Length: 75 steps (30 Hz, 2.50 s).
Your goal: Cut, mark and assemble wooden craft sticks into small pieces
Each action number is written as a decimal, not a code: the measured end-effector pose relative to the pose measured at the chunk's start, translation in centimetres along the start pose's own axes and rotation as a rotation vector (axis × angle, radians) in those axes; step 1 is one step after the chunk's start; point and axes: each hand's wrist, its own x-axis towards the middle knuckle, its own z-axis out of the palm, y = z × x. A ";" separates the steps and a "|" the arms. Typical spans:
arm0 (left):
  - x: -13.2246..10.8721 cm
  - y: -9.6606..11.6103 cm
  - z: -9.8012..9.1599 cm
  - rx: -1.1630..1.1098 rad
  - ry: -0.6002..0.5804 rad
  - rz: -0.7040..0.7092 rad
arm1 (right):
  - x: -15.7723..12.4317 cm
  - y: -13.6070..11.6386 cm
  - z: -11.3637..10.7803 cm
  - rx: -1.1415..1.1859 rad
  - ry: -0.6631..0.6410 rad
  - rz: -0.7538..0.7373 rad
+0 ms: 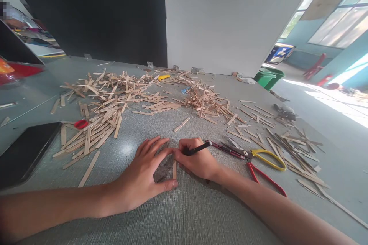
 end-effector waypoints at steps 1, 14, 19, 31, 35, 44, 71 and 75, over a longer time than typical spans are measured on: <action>0.0 0.0 0.0 -0.004 0.003 -0.001 | 0.0 0.0 0.0 0.005 -0.002 0.004; -0.1 0.1 -0.1 -0.035 0.008 -0.011 | 0.0 -0.2 -0.2 -0.074 0.015 -0.049; -0.1 0.0 -0.1 -0.030 -0.007 -0.010 | 0.0 -0.5 -0.2 -0.065 0.008 -0.052; -0.1 0.1 0.0 -0.033 0.015 -0.004 | 0.0 -0.4 -0.2 -0.075 -0.008 -0.066; 0.0 0.0 0.0 -0.040 0.022 -0.008 | 0.0 -0.3 -0.3 -0.078 -0.010 -0.069; -0.1 0.1 0.0 -0.012 -0.009 -0.008 | 0.1 -0.4 -0.3 -0.088 -0.009 -0.094; 0.0 0.1 0.0 -0.027 -0.044 -0.039 | 0.1 0.2 -0.4 0.128 -0.039 0.018; -0.1 0.1 0.0 -0.030 -0.040 -0.041 | 0.0 0.4 -0.2 0.142 -0.008 0.039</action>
